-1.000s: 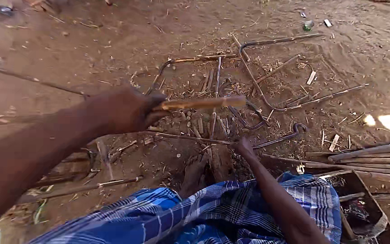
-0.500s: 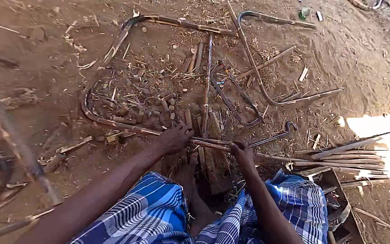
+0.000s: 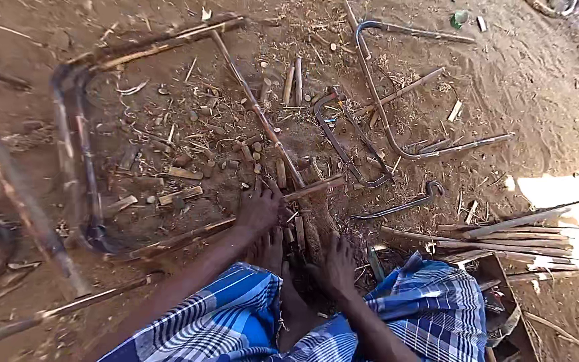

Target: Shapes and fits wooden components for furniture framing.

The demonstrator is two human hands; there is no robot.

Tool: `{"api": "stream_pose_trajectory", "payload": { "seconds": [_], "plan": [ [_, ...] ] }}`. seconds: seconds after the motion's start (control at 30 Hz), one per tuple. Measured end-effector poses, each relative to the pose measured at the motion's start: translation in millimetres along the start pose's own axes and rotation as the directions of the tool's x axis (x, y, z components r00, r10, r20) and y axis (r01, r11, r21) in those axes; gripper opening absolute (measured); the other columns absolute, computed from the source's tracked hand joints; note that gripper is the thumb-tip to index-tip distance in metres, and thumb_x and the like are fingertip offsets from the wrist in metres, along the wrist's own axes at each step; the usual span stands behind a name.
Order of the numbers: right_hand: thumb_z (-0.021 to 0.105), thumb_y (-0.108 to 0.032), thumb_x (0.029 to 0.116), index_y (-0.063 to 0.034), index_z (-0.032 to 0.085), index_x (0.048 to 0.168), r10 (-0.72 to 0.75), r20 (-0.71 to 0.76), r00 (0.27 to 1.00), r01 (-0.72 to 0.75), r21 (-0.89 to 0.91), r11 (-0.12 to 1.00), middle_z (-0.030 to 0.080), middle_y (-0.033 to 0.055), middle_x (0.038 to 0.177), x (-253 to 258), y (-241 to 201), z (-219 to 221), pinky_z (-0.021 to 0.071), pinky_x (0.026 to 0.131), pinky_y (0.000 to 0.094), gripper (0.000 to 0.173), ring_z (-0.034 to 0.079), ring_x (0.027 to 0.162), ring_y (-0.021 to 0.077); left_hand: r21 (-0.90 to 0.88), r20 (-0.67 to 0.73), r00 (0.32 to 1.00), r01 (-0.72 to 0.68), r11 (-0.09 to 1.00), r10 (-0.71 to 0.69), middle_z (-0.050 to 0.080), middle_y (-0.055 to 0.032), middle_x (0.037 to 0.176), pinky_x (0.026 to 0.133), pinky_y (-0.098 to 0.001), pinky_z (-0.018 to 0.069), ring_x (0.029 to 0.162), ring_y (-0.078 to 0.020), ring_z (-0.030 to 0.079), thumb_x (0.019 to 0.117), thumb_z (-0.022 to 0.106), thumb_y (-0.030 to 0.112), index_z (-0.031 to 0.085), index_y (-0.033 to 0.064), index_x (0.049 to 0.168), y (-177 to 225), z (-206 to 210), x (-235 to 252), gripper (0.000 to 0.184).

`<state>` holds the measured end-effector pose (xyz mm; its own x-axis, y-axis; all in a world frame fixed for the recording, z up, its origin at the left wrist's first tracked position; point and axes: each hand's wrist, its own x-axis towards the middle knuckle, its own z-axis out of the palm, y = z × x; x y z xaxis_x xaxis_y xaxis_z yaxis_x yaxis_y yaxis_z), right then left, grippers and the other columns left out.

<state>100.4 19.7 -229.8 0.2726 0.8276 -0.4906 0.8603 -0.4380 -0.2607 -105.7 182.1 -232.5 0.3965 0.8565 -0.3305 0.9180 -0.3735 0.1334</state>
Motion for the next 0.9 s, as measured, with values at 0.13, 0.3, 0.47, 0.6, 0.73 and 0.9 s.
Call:
{"api": "stream_pose_trajectory", "payload": {
  "seconds": [0.13,0.3,0.47,0.6,0.73,0.9],
  "plan": [
    [0.081,-0.054,0.0756,-0.0075,0.034,0.159,-0.096,-0.011,0.995,0.095,-0.043,0.995,0.037,0.0324,0.155,16,-23,4,0.0458,0.101,0.0649,0.106,0.047,0.134,0.0508,-0.158,0.213,0.977,0.032,0.987,0.002,0.069,-0.0211,0.117,0.087,-0.0621,0.0567,0.104,-0.0419,0.070,0.1055,0.058,0.028,0.057,0.0107,0.139,-36,-5,1,0.038],
    [0.077,-0.053,0.0877,-0.0078,0.055,0.144,-0.158,-0.021,0.987,0.159,0.228,0.961,0.052,0.0220,0.148,48,-21,-45,0.0502,0.102,0.0599,0.075,0.055,0.130,0.0409,-0.072,0.394,0.919,0.049,0.996,-0.016,0.072,-0.0167,0.108,0.084,-0.0610,0.0566,0.101,-0.0391,0.071,0.1038,0.058,0.032,0.065,0.0160,0.128,-31,-17,-28,0.030],
    [0.072,-0.035,0.0965,-0.0104,0.068,0.133,-0.153,-0.182,0.971,0.222,0.466,0.856,0.069,0.0125,0.122,109,-10,-82,0.0583,0.093,0.0459,0.044,0.071,0.102,0.0234,-0.039,0.184,0.977,0.115,0.993,-0.106,0.069,-0.0243,0.109,0.076,-0.0617,0.0577,0.093,-0.0459,0.071,0.1051,0.054,0.017,0.060,0.0040,0.131,0,-16,-41,0.029],
    [0.075,-0.034,0.0939,-0.0152,0.078,0.115,-0.077,-0.187,0.979,0.163,0.506,0.847,0.076,0.0036,0.104,138,-18,-94,0.0582,0.087,0.0449,0.029,0.072,0.092,0.0172,-0.008,0.173,0.972,0.164,0.986,-0.161,0.069,-0.0233,0.097,0.072,-0.0595,0.0581,0.086,-0.0449,0.071,0.1055,0.054,0.018,0.059,0.0028,0.129,17,-28,-32,0.029],
    [0.075,-0.034,0.0935,-0.0166,0.078,0.112,-0.034,-0.126,0.991,0.082,0.401,0.913,0.075,0.0072,0.105,151,-16,-80,0.0543,0.090,0.0535,0.025,0.070,0.097,0.0246,-0.055,0.188,0.974,0.136,0.989,-0.124,0.071,-0.0207,0.095,0.072,-0.0602,0.0568,0.087,-0.0439,0.071,0.1046,0.055,0.016,0.068,0.0058,0.114,23,-46,-33,0.019],
    [0.079,-0.031,0.0902,-0.0149,0.078,0.108,-0.017,-0.105,0.994,0.069,0.515,0.854,0.076,0.0064,0.103,155,-10,-67,0.0537,0.091,0.0549,0.024,0.070,0.098,0.0231,-0.138,-0.042,0.999,-0.023,0.990,0.017,0.070,-0.0151,0.112,0.083,-0.0538,0.0580,0.106,-0.0362,0.069,0.0954,0.072,0.035,0.068,0.0074,0.119,25,-52,-39,0.037]
  ]
}}
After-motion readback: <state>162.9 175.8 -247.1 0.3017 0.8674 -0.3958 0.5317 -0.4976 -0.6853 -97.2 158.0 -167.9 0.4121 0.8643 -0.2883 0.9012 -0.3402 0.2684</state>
